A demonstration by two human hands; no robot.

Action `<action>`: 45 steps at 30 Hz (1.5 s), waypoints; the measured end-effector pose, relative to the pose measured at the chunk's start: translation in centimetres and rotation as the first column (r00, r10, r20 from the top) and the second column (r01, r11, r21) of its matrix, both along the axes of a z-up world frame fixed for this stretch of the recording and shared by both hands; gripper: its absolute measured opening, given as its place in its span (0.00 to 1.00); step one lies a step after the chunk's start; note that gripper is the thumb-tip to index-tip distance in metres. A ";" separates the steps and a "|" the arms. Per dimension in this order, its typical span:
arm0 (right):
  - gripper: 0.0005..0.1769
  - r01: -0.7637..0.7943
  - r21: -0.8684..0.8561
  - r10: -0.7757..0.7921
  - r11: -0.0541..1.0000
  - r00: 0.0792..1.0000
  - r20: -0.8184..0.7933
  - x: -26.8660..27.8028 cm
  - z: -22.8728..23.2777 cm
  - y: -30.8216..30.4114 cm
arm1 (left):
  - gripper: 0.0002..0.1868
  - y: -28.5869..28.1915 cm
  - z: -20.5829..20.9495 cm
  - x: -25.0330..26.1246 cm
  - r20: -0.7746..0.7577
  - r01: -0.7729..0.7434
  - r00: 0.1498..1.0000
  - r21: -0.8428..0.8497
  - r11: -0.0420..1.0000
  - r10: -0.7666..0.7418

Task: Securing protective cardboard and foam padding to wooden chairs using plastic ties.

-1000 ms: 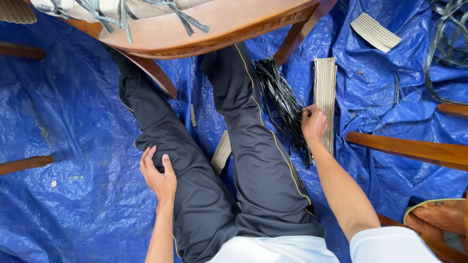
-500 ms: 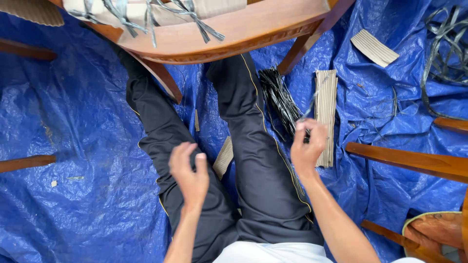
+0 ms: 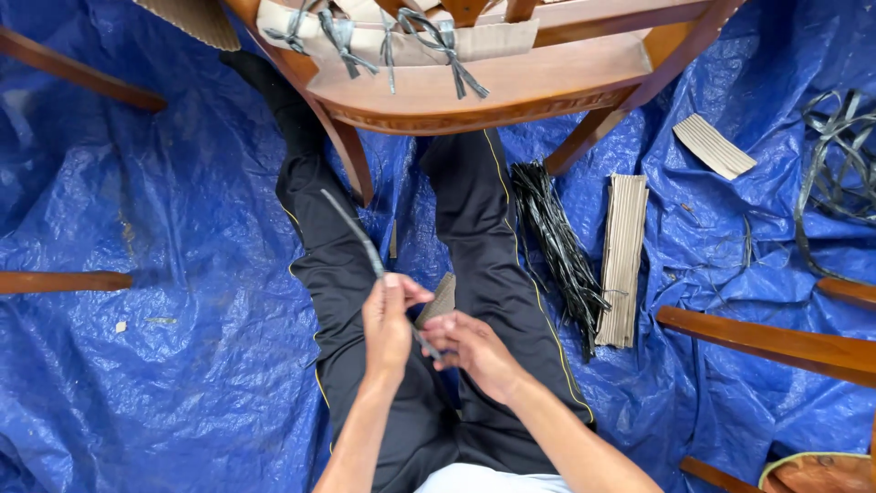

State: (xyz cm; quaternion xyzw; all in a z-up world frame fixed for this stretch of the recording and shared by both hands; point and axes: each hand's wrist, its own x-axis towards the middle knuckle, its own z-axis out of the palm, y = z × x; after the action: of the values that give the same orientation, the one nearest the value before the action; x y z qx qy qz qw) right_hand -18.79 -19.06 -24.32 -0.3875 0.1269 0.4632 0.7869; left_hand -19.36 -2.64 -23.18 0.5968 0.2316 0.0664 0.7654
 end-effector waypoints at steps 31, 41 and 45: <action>0.14 0.506 -0.009 -0.448 0.863 0.771 0.453 10.0 6.8 -2.1 | 0.15 -4.2 7.4 -1.1 -0.244 0.500 0.866 0.455 0.737 -0.436; 0.13 0.547 -0.105 -0.400 0.831 0.716 0.572 20.9 11.9 1.2 | 0.14 1.6 20.4 7.7 0.094 0.096 0.907 0.903 0.419 -0.411; 0.14 0.532 -0.117 -0.383 0.838 0.727 0.570 23.5 11.8 2.7 | 0.17 -0.1 24.2 11.9 0.226 -0.079 0.862 0.944 0.320 -0.454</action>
State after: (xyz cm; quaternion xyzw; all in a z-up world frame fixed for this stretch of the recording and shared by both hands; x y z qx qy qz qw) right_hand 4.73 -16.41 -12.56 -0.5589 0.0621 0.1069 0.8200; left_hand -7.46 -2.79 1.05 0.9134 -0.1082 0.2308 0.3174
